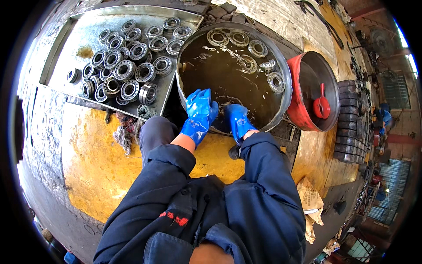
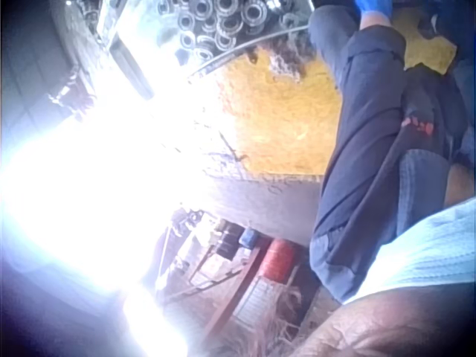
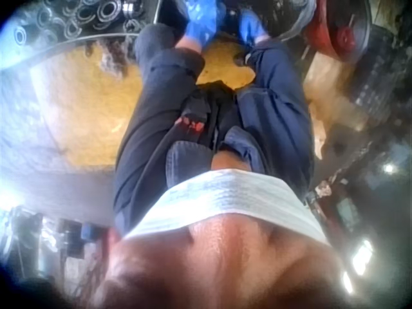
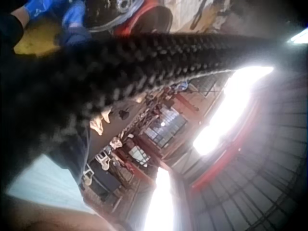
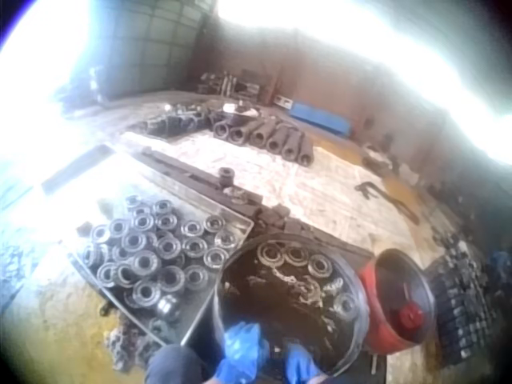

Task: The person sits on the floor and cleans metal bearings by dipping them into a bucket of dark liquid. They scrub the bearings with gloved hands and a small brush, then place them into a metal tray.

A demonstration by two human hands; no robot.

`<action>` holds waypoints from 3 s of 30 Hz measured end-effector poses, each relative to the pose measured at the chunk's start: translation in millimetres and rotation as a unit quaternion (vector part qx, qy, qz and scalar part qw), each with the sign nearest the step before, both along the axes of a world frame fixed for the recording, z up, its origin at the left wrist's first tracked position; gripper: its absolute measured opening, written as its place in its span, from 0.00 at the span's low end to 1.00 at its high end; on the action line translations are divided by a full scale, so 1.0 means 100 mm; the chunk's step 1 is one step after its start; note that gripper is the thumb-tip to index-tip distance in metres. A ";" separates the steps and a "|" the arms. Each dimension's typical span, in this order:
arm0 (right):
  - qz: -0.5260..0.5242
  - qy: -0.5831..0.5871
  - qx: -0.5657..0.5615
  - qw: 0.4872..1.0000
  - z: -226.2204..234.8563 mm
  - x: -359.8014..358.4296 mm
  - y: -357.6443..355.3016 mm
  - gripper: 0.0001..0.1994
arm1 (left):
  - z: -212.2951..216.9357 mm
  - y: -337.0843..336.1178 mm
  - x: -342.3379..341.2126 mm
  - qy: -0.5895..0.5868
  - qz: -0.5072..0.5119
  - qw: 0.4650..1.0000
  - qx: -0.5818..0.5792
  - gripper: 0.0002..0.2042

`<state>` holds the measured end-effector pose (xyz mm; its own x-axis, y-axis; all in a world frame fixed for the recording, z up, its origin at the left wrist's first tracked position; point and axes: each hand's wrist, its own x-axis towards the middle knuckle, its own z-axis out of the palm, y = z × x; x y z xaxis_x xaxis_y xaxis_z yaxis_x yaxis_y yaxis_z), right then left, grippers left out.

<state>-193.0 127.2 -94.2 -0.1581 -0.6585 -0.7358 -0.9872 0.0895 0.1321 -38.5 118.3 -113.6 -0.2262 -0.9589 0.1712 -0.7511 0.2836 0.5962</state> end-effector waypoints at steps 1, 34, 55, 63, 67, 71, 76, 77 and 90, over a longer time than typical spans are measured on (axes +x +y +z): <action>0.114 0.011 -0.034 0.993 -0.30 -0.22 0.01 0.19 | 0.05 0.00 -0.12 0.008 -0.016 1.000 -0.003 0.24; 0.240 0.021 0.014 0.970 -0.29 -0.22 0.10 0.16 | 0.01 0.00 -0.09 0.016 0.001 0.999 -0.039 0.22; -0.055 -0.089 -0.135 0.985 -0.34 -0.48 0.28 0.13 | 0.03 -0.01 -0.11 0.023 -0.006 0.999 -0.034 0.23; 0.117 -0.044 -0.071 0.990 -0.22 -0.27 0.18 0.13 | 0.04 0.00 -0.06 0.010 0.000 0.999 -0.038 0.22; -0.130 -0.210 -0.245 0.937 -0.57 -0.63 0.49 0.15 | 0.03 -0.01 -0.08 0.009 -0.007 1.000 -0.018 0.23; 0.066 -0.012 -0.078 0.995 -0.35 -0.31 0.16 0.15 | 0.04 0.00 -0.06 0.006 -0.006 1.000 -0.024 0.23; 0.197 0.008 0.053 0.979 -0.12 -0.26 0.00 0.17 | 0.06 0.01 -0.11 0.019 -0.011 0.999 -0.033 0.23; -0.027 -0.006 -0.043 0.999 -0.23 -0.31 0.05 0.16 | 0.06 0.01 -0.08 0.015 -0.007 0.999 -0.033 0.23; 0.196 -0.022 -0.052 0.979 -0.22 -0.21 0.17 0.14 | 0.03 0.00 -0.09 0.013 0.001 0.999 -0.042 0.22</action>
<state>-214.5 143.9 -116.2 0.1516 -0.7341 -0.6619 -0.9528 -0.2868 0.0999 -47.2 118.0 -111.0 -0.2196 -0.9410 0.2574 -0.7362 0.3330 0.5892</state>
